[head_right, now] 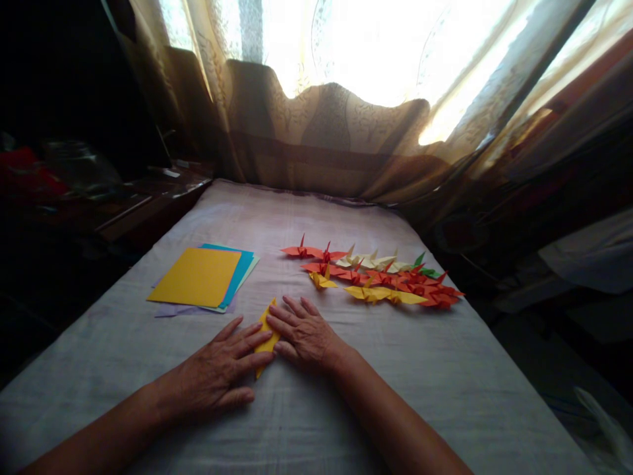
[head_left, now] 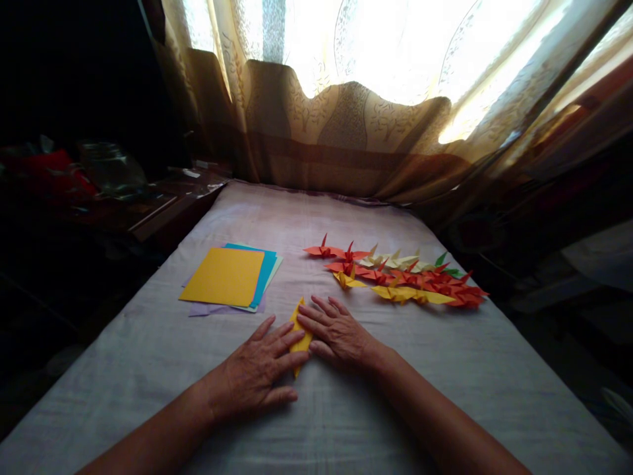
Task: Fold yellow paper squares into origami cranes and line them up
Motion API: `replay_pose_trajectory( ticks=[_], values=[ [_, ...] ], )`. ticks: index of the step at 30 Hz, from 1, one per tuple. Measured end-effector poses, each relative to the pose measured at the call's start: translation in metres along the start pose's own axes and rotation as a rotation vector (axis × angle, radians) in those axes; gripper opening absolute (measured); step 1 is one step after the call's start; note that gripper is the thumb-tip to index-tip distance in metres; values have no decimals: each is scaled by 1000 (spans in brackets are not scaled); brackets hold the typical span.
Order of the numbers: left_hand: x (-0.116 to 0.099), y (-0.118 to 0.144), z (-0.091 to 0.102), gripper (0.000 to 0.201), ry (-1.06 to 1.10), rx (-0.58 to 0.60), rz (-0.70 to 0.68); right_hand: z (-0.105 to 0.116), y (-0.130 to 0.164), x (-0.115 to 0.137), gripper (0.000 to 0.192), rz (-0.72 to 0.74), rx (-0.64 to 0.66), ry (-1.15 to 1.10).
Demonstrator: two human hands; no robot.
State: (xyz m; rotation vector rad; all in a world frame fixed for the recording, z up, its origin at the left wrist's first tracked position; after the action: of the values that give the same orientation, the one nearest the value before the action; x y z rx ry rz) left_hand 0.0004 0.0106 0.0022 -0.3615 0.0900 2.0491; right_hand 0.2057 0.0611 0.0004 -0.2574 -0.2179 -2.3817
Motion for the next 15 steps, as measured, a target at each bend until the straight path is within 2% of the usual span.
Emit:
replay_pose_trajectory(
  ticks=[7, 15],
  values=[
    [-2, 1, 0, 62, 7, -22, 2, 2, -14, -13, 59, 26, 21, 27],
    [-5, -1, 6, 68, 61, 77, 39, 1, -24, -19, 61, 4, 46, 76]
  ],
)
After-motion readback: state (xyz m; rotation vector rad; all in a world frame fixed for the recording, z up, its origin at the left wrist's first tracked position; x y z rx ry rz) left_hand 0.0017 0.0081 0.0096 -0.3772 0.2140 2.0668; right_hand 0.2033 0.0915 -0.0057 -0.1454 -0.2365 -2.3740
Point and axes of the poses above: each hand's wrist, its own y-axis away from the middle knuckle, its own z-axis out of the back of the hand, x = y × z, the point moved 3 cm from there along -y, towards the middle knuckle, and after that the axes turned 6 degrees about -z, right-handed, at the moved point
